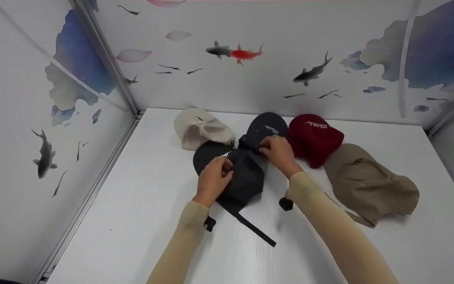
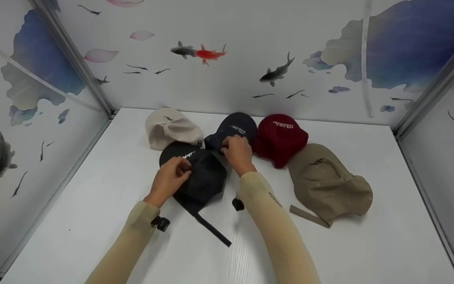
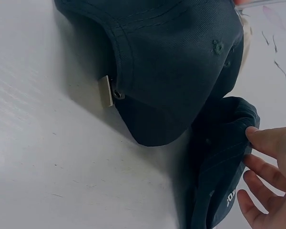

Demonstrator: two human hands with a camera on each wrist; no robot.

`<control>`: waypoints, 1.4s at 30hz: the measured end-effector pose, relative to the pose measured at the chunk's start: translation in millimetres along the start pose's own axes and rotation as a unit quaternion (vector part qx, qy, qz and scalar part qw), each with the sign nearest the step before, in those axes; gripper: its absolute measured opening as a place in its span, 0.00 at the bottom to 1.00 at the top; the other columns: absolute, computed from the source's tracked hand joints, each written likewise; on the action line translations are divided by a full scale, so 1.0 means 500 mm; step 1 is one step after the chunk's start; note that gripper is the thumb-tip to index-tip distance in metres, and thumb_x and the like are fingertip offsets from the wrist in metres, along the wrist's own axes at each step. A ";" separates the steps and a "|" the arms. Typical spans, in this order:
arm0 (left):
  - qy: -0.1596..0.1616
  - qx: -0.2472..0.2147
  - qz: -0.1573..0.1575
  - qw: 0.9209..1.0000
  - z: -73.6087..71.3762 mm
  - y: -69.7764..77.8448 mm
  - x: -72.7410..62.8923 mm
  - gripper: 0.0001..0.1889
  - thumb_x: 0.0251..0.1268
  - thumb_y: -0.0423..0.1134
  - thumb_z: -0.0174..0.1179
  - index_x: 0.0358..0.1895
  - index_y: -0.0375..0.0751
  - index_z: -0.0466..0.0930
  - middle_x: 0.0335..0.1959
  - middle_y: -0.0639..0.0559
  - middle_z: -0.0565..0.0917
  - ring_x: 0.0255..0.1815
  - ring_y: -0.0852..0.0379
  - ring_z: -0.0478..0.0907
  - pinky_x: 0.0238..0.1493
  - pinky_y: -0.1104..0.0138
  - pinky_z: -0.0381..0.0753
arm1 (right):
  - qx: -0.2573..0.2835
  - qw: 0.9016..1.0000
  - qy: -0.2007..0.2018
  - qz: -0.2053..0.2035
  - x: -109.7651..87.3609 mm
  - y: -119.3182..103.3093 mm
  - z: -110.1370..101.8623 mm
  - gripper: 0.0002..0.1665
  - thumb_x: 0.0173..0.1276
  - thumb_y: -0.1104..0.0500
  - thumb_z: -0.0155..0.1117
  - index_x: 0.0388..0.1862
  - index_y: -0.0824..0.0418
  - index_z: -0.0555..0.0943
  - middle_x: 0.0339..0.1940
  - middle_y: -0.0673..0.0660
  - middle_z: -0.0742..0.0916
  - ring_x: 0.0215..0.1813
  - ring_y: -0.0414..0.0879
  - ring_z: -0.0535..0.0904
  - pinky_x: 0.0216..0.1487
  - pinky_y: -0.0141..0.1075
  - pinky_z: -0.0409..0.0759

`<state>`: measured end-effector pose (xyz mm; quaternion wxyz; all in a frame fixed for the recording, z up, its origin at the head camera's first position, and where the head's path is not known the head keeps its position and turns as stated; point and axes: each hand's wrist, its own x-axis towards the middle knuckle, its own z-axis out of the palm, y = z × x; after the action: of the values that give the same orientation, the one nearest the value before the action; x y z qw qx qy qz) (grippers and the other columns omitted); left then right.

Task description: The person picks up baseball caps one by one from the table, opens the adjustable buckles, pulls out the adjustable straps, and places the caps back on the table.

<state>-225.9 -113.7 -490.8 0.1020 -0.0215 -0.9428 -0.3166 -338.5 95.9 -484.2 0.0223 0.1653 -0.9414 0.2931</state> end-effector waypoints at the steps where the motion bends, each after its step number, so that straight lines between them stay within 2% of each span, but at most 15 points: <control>1: -0.003 -0.002 -0.003 1.000 0.000 -0.001 -0.001 0.07 0.64 0.38 0.67 0.44 0.48 0.81 0.42 0.53 0.82 0.40 0.58 0.81 0.45 0.63 0.82 | 0.001 1.000 -0.001 0.003 0.001 0.001 -0.001 0.12 0.68 0.60 0.67 0.48 0.64 0.86 0.48 0.63 0.88 0.55 0.58 0.80 0.64 0.51 0.73; 6: -0.014 -0.007 -0.005 1.000 0.000 -0.005 -0.004 0.08 0.64 0.38 0.67 0.45 0.48 0.81 0.43 0.53 0.82 0.41 0.57 0.81 0.46 0.63 0.82 | 0.031 0.999 0.005 0.016 0.004 0.003 -0.011 0.11 0.69 0.60 0.66 0.48 0.63 0.84 0.50 0.62 0.87 0.55 0.56 0.81 0.60 0.50 0.77; 10: -0.033 -0.003 0.019 0.999 0.000 -0.006 -0.006 0.12 0.62 0.40 0.69 0.47 0.47 0.80 0.46 0.52 0.82 0.43 0.55 0.81 0.47 0.61 0.81 | 0.062 0.998 0.028 0.017 0.006 0.000 -0.022 0.10 0.69 0.60 0.66 0.47 0.62 0.84 0.49 0.61 0.87 0.52 0.55 0.82 0.56 0.49 0.80; 15: -0.057 0.007 0.045 0.997 0.004 -0.007 -0.008 0.16 0.61 0.41 0.70 0.51 0.48 0.79 0.49 0.52 0.81 0.46 0.54 0.80 0.50 0.61 0.81 | 0.093 0.994 0.062 0.016 0.006 -0.004 -0.041 0.09 0.70 0.60 0.66 0.47 0.61 0.84 0.49 0.60 0.87 0.53 0.54 0.82 0.57 0.48 0.79; 20: -0.056 0.003 0.049 0.997 0.009 -0.005 -0.006 0.16 0.60 0.38 0.70 0.51 0.48 0.78 0.49 0.51 0.81 0.48 0.53 0.81 0.52 0.60 0.82 | 0.118 0.989 0.089 0.014 0.007 -0.014 -0.069 0.10 0.70 0.60 0.66 0.48 0.62 0.83 0.49 0.60 0.88 0.54 0.54 0.83 0.58 0.48 0.80; 26: -0.056 0.010 0.048 0.997 0.016 -0.003 0.001 0.16 0.61 0.37 0.70 0.51 0.47 0.78 0.49 0.50 0.81 0.47 0.53 0.80 0.51 0.60 0.81 | 0.136 0.985 0.106 -0.006 0.001 -0.034 -0.103 0.11 0.70 0.58 0.67 0.47 0.62 0.84 0.48 0.61 0.88 0.52 0.55 0.85 0.54 0.47 0.81; 29: -0.055 0.012 0.048 0.997 0.020 0.000 0.005 0.15 0.61 0.37 0.70 0.50 0.47 0.78 0.48 0.50 0.81 0.47 0.52 0.80 0.51 0.59 0.81 | 0.143 0.983 0.110 -0.020 -0.009 -0.043 -0.119 0.11 0.70 0.58 0.67 0.47 0.62 0.84 0.47 0.60 0.88 0.51 0.54 0.85 0.49 0.43 0.82; 36: -0.047 0.011 0.039 0.998 0.030 0.008 0.009 0.13 0.62 0.36 0.69 0.49 0.46 0.79 0.48 0.49 0.82 0.46 0.52 0.80 0.50 0.59 0.81 | 0.173 0.976 0.122 -0.044 -0.041 -0.064 -0.167 0.10 0.70 0.59 0.66 0.47 0.62 0.85 0.43 0.60 0.89 0.39 0.49 0.84 0.34 0.23 0.76; 42: -0.035 0.008 0.047 0.998 0.029 0.025 0.007 0.12 0.63 0.38 0.68 0.48 0.46 0.80 0.47 0.48 0.83 0.45 0.51 0.81 0.49 0.58 0.82 | 0.181 0.972 0.133 -0.068 -0.069 -0.084 -0.210 0.10 0.69 0.60 0.67 0.46 0.63 0.85 0.40 0.61 0.90 0.32 0.39 0.82 0.33 0.20 0.76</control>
<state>-230.8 -95.2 -494.2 0.0844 -0.0762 -0.9462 -0.3028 -298.0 132.6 -379.4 0.1365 0.1902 -0.8479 0.4757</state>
